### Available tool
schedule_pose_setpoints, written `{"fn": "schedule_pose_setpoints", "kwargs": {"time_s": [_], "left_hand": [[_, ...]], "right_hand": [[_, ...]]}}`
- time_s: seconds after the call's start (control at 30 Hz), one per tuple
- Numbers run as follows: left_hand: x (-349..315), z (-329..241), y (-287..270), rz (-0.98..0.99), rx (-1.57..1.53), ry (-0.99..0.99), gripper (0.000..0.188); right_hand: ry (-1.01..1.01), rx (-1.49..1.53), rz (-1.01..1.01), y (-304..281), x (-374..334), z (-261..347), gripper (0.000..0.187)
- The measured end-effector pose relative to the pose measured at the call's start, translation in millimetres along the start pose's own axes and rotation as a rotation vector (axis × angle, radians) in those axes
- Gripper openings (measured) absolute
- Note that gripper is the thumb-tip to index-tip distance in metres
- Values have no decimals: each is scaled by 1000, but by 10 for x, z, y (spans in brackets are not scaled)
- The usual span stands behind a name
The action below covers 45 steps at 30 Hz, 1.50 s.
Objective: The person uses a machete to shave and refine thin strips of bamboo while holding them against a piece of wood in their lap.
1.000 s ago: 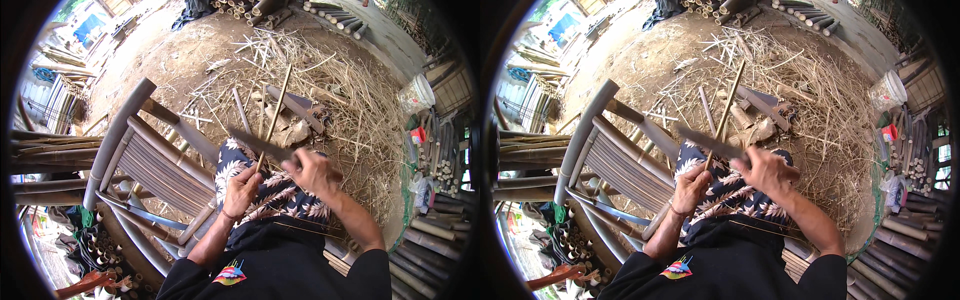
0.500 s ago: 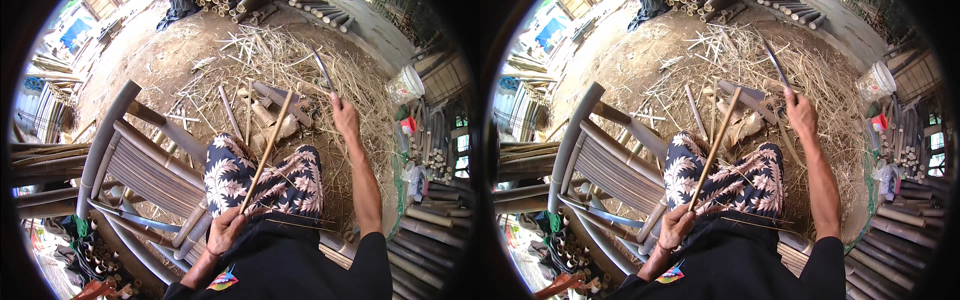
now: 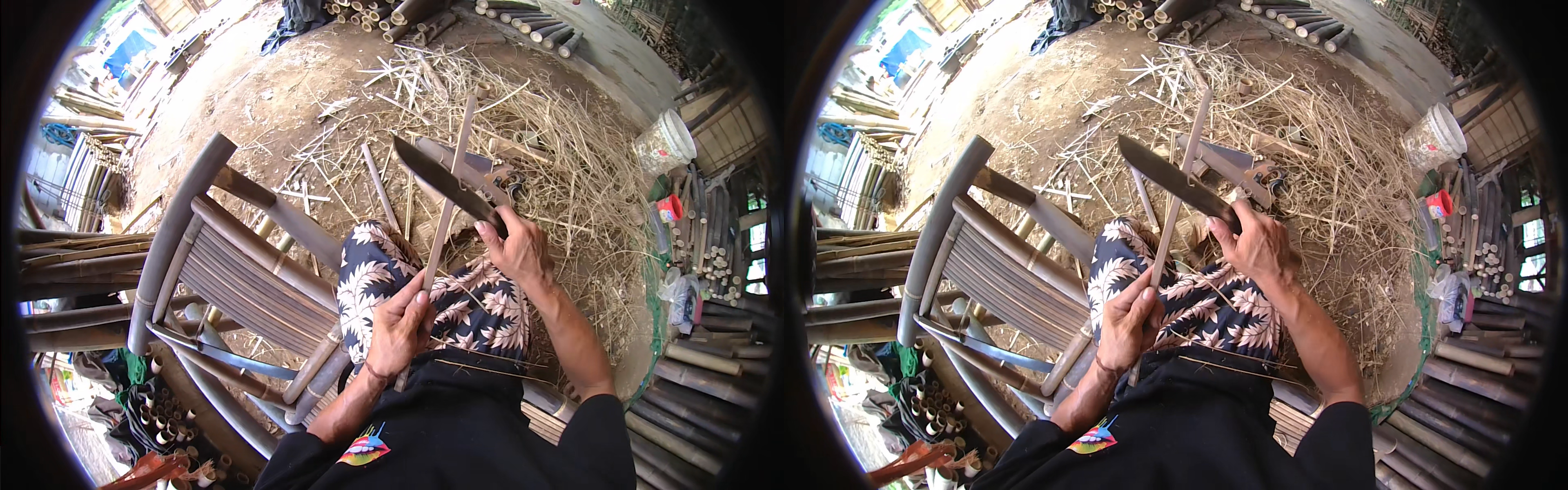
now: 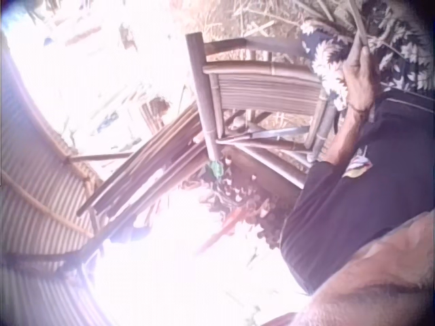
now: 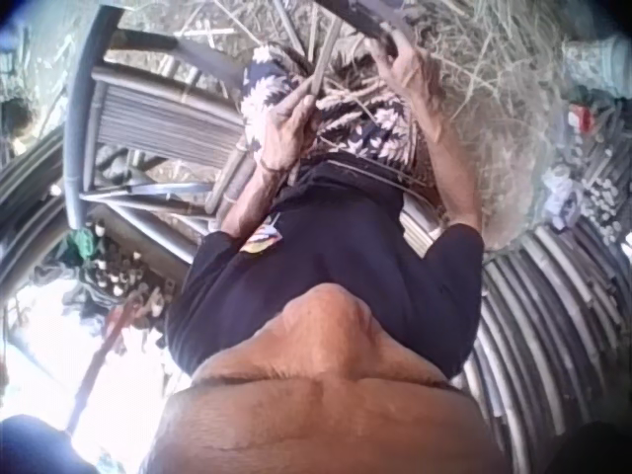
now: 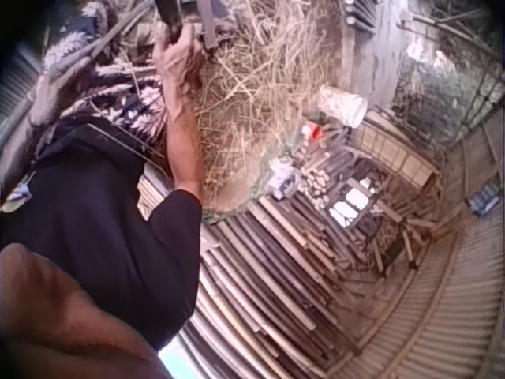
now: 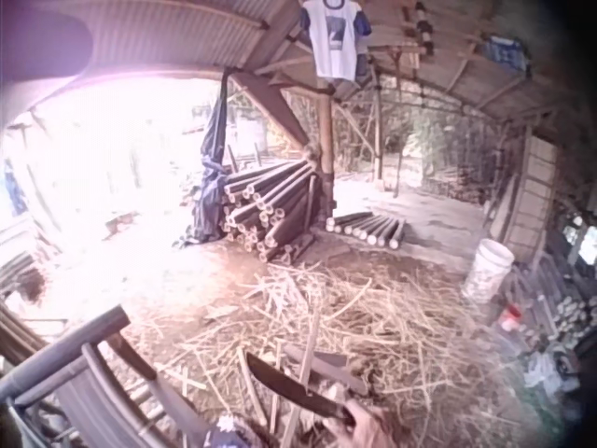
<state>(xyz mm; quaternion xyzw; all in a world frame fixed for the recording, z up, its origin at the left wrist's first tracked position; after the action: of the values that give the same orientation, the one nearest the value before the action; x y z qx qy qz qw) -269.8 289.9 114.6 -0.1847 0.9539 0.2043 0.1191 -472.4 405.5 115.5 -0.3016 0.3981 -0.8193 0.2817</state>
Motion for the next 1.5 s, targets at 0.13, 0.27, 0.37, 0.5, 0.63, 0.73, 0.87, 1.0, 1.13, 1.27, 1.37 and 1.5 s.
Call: {"fn": "schedule_pose_setpoints", "kwargs": {"time_s": [0.13, 0.27, 0.37, 0.5, 0.63, 0.73, 0.87, 1.0, 1.13, 1.27, 1.37, 1.5], "left_hand": [[-130, -125, 37, -3, 15, -34, 44], [-693, 259, -151, 132, -46, -113, 47], [-461, 114, -264, 43, 89, -135, 46], [-32, -44, -226, -36, 15, 58, 42], [-44, -86, -121, -38, 31, 8, 41], [-324, 0, -86, -8, 105, -77, 42], [-492, 175, -100, -13, -2, -57, 41], [-631, 234, -182, 23, 40, -80, 41], [-725, 357, -480, 33, -133, -165, 51], [-59, 105, -309, 135, -704, -169, 41], [125, 117, -116, 147, -766, -214, 21], [14, 77, -37, 156, -611, -227, 41]], "right_hand": [[108, 6, 45, 4, 110, -261, 58], [680, 107, -144, -544, 422, -1250, 62], [454, 136, -151, -546, 362, -961, 59], [-111, 59, 74, 0, -151, 257, 55], [-273, 93, -25, 216, -321, 409, 55], [143, 100, 62, 66, -12, -143, 51], [228, -81, 137, -216, 247, -598, 71], [707, 178, -3, -291, 451, -1195, 68], [575, 208, -161, -524, 372, -1085, 65], [-56, 71, 137, 26, -57, 150, 58], [-297, 64, 23, 244, -369, 509, 55], [-151, 85, 36, 252, -267, 306, 55]]}}
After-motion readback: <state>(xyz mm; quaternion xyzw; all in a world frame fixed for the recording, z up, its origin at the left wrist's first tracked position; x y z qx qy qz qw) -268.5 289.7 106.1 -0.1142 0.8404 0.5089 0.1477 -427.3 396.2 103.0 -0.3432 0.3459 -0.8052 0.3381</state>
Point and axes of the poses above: each hand's wrist, its own x-axis towards the middle knuckle, its own y-axis out of the palm, z = x × y, the point moved 4 cm from there along x, towards the middle knuckle, and after that the axes turned 5 degrees about z, right-handed, at the moved point
